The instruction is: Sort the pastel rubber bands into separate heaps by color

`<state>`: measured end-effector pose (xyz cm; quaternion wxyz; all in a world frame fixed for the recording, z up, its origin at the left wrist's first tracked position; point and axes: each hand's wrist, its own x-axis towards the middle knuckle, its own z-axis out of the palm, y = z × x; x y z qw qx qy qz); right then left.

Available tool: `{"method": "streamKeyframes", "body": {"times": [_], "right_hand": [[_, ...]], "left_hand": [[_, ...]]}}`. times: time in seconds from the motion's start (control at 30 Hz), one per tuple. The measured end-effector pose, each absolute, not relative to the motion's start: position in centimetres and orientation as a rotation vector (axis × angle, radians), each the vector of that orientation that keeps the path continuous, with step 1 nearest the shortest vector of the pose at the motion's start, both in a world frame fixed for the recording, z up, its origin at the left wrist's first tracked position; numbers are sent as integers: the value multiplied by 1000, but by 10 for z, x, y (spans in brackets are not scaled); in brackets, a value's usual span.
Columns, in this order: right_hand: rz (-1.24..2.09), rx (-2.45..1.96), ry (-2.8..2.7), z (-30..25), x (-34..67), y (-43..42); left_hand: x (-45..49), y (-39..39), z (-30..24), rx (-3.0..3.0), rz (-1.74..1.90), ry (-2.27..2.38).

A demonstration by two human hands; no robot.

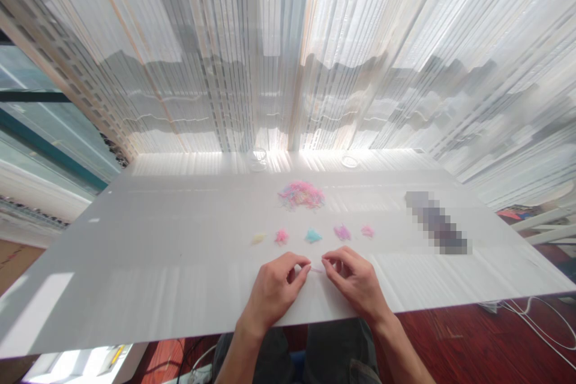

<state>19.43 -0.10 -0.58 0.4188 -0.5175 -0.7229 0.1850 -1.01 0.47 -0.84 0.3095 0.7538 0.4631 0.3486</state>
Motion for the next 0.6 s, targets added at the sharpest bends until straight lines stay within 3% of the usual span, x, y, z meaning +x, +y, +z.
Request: {"method": "streamKeyframes", "body": {"times": [0.6], "right_hand": [[203, -1500, -1665, -23, 180, 31]], "left_hand": [[-10, 4, -6, 2004, 908, 1242]]}}
